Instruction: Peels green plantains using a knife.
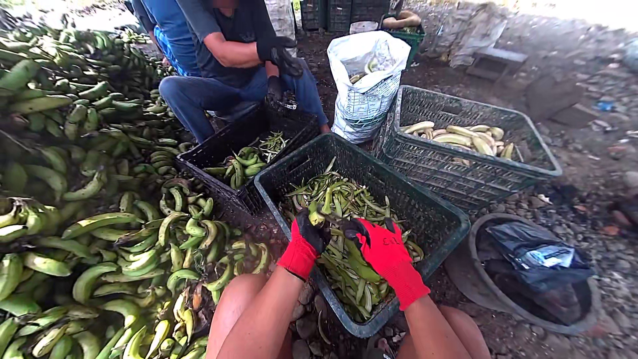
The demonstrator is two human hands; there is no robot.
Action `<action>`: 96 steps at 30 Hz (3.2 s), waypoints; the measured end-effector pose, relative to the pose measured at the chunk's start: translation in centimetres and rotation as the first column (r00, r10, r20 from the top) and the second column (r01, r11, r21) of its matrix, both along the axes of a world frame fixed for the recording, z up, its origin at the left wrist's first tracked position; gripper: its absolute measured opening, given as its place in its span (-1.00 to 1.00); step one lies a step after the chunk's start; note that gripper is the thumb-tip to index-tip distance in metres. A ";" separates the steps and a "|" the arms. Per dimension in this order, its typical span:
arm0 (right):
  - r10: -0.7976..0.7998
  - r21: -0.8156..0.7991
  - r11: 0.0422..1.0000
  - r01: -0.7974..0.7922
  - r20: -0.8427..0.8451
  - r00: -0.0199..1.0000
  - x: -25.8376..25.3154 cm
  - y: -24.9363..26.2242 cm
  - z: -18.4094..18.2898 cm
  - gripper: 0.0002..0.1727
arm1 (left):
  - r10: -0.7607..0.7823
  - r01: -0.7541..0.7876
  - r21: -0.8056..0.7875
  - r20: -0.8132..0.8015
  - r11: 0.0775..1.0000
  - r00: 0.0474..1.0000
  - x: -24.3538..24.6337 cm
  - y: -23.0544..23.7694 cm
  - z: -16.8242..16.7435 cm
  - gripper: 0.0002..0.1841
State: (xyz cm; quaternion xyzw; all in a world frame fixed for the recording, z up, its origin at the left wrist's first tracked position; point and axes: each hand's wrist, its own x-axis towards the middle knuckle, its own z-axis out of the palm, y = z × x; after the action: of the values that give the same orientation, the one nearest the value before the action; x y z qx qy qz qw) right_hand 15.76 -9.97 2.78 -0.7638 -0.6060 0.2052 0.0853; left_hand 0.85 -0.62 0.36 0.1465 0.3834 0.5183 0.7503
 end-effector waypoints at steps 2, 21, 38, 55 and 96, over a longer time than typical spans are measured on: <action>-0.133 -0.050 0.990 0.130 -0.049 0.990 2.4 -0.3 -0.4 -0.46 | 0.037 -0.036 0.022 -0.031 0.999 0.999 -0.8 0.7 1.3 -0.62; -0.288 0.098 0.950 0.296 -0.094 0.953 1.8 1.7 0.3 -0.47 | -0.156 0.376 0.390 -0.490 0.841 0.857 0.1 -2.4 1.1 -0.54; 0.113 0.142 0.985 -0.098 -0.106 0.988 -0.4 -3.3 0.3 -0.37 | 0.055 0.255 0.445 -0.574 0.858 0.817 -1.5 0.9 0.3 -0.54; -0.099 0.044 0.992 0.118 -0.310 0.946 -0.6 -0.9 -0.7 -0.38 | 0.029 0.184 0.365 -0.508 0.913 0.861 -0.9 0.4 -0.6 -0.55; -0.261 -0.084 0.964 0.252 -0.120 0.958 2.9 2.6 -0.2 -0.46 | -0.564 0.876 0.213 -0.694 0.433 0.447 -2.2 2.0 -0.1 -0.52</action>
State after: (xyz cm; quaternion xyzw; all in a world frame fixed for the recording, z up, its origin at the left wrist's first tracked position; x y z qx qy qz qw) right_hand 18.67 -7.41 2.56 -0.8235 -0.4875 0.2621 0.1244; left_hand -1.33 1.36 0.24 0.6456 0.2980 0.1478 0.6874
